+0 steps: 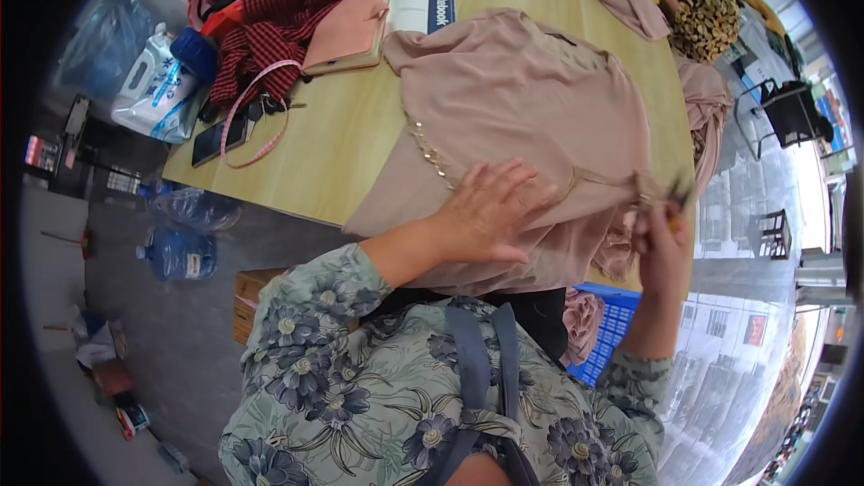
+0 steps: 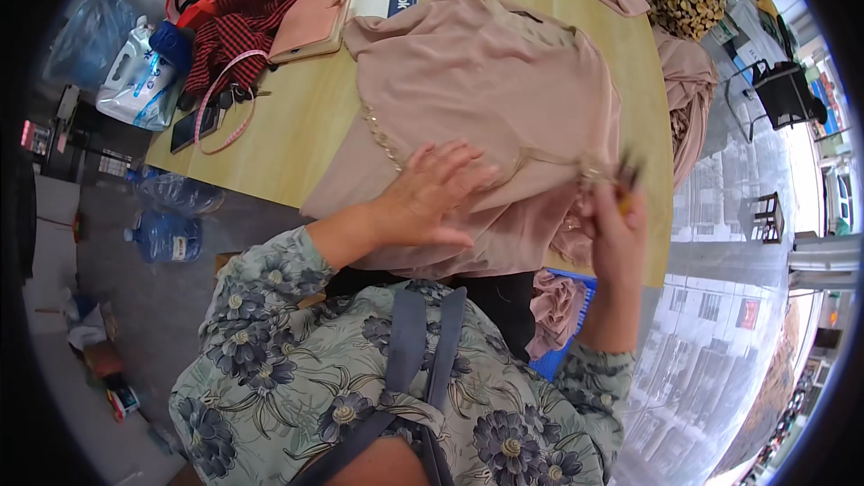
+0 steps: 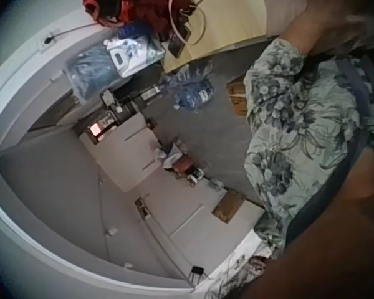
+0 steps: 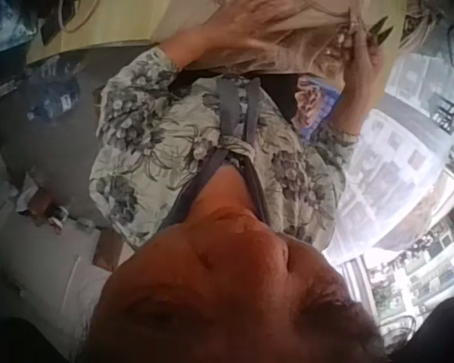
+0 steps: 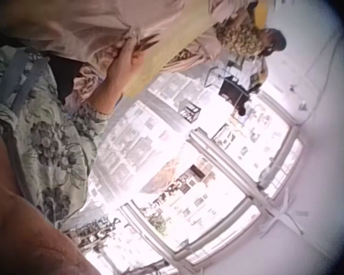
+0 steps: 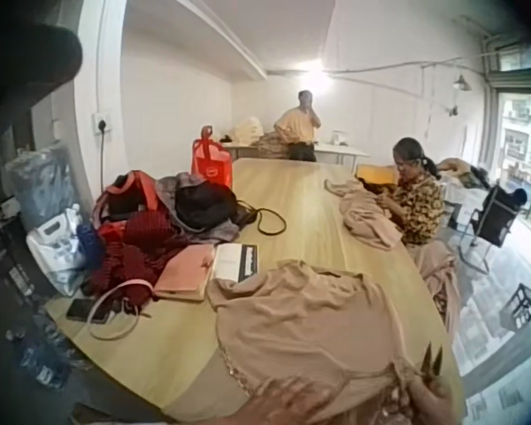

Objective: The person trims loose threads from a garment using thread clippers, turning and repositioning different seams and edges before lifting it up.

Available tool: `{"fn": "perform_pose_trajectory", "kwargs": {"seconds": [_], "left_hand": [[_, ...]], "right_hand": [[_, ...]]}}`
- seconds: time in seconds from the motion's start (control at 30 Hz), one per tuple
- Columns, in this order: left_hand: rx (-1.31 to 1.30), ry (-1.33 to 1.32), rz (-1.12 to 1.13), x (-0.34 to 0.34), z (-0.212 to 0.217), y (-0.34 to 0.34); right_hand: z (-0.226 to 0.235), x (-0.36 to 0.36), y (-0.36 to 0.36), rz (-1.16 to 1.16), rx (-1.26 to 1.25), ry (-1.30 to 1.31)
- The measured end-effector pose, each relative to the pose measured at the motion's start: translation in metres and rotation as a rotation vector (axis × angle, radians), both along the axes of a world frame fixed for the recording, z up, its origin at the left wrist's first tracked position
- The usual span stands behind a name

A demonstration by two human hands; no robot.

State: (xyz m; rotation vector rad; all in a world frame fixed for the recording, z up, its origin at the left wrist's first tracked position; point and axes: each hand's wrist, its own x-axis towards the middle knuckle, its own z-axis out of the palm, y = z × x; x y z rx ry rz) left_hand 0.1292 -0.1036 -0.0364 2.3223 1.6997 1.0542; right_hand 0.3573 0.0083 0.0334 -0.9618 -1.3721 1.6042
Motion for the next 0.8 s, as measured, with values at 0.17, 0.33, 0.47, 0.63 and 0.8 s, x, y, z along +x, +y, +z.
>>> {"fn": "perform_pose_trajectory", "kwargs": {"seconds": [0.17,0.33,0.47,0.63,0.8], "left_hand": [[-0.110,0.208,0.265,-0.038,-0.019,0.026],[0.057,0.073,0.379,-0.127,0.008,0.065],[-0.088,0.058,0.483,-0.217,0.045,0.072],[-0.365,-0.425,0.575,-0.255,0.126,0.141],[0.019,-1.071,0.212,-0.248,0.165,0.230]], "right_hand": [[0.051,0.045,0.012,0.108,0.307,0.300],[0.129,0.098,0.025,0.196,0.513,0.251],[0.163,0.125,0.057,-0.182,0.498,0.187],[0.185,0.142,0.164,-0.370,0.623,-0.154],[0.188,0.119,0.300,-0.245,0.488,-0.105]]}}
